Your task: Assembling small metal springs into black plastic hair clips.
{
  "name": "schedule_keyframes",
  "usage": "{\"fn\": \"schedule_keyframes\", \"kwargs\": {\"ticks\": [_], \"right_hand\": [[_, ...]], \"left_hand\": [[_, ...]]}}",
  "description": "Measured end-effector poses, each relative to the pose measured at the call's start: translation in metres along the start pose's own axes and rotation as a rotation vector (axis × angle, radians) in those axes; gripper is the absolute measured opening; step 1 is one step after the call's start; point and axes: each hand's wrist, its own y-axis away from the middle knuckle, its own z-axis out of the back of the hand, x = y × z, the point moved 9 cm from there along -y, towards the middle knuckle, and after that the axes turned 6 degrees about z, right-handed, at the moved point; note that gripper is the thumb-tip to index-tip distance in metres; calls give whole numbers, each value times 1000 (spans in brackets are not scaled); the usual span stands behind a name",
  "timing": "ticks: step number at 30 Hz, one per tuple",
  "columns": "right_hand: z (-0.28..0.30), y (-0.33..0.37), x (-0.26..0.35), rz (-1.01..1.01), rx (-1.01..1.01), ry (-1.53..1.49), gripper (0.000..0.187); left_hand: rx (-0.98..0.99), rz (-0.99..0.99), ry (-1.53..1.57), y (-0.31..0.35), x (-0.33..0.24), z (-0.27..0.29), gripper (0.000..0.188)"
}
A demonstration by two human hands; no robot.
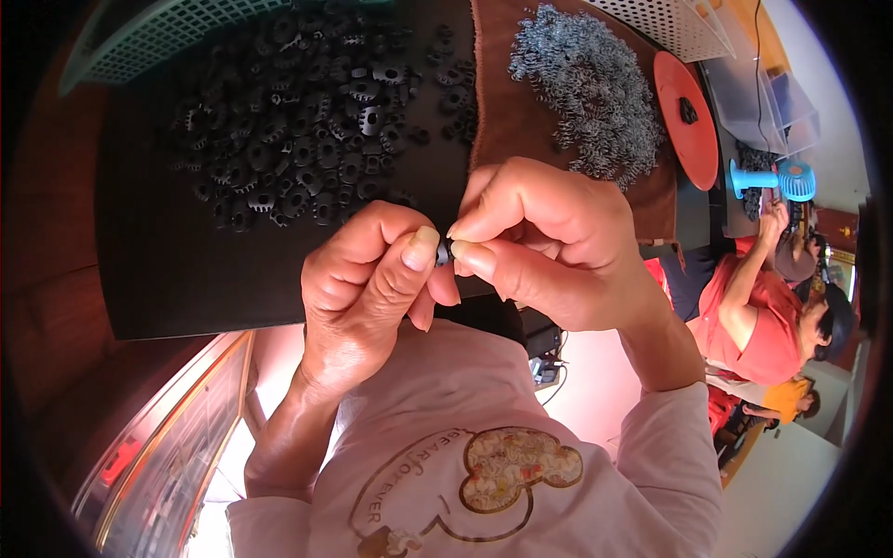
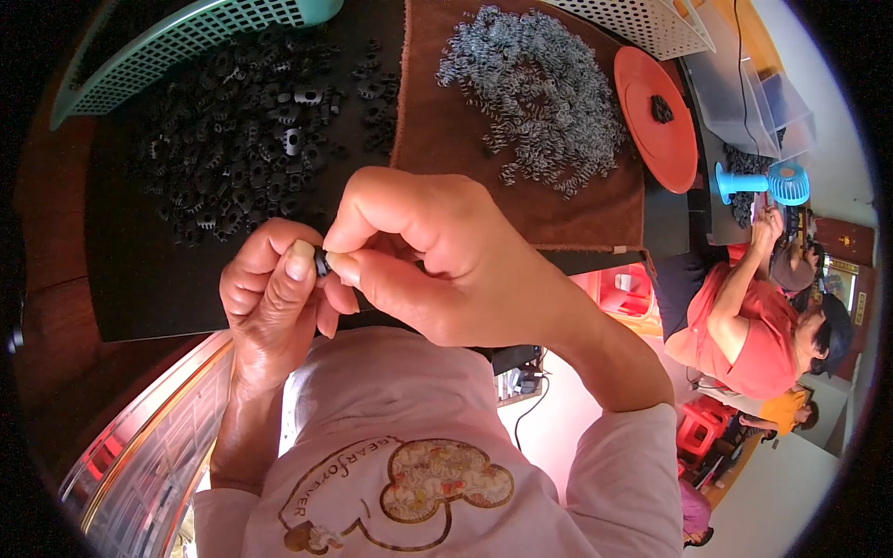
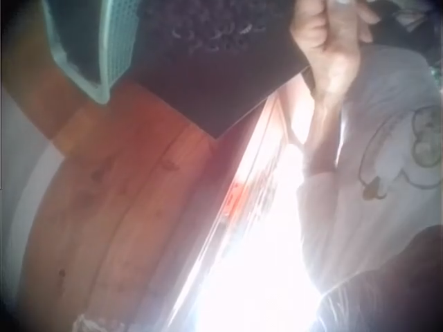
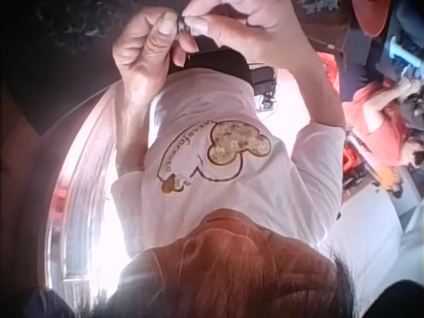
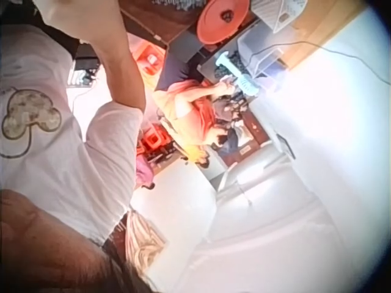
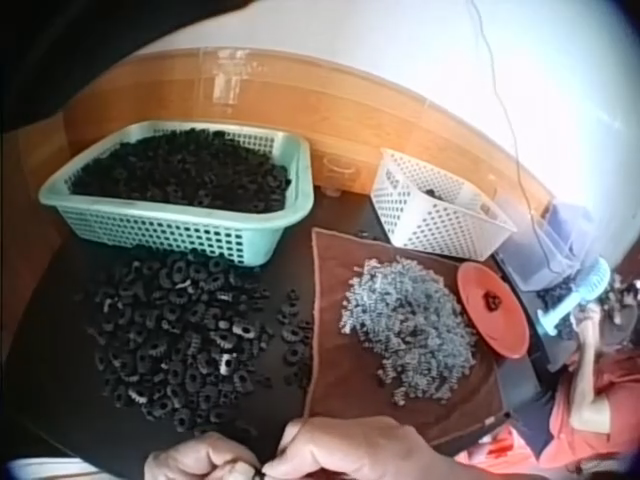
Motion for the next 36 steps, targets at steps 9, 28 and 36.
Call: {"fn": "schedule_keyframes", "kwargs": {"ticks": [9,28,36], "right_hand": [[-1,-3,1,-32,-10,-28,10],[5,1,11,228,69,290,3],[-1,-7,17,232,160,314,6]], "left_hand": [[-7,1,-34,1,-1,0,22],[25,-11,-111,-1,2,-7,21],[38,-10,-90,1,2,-6,22]]}}
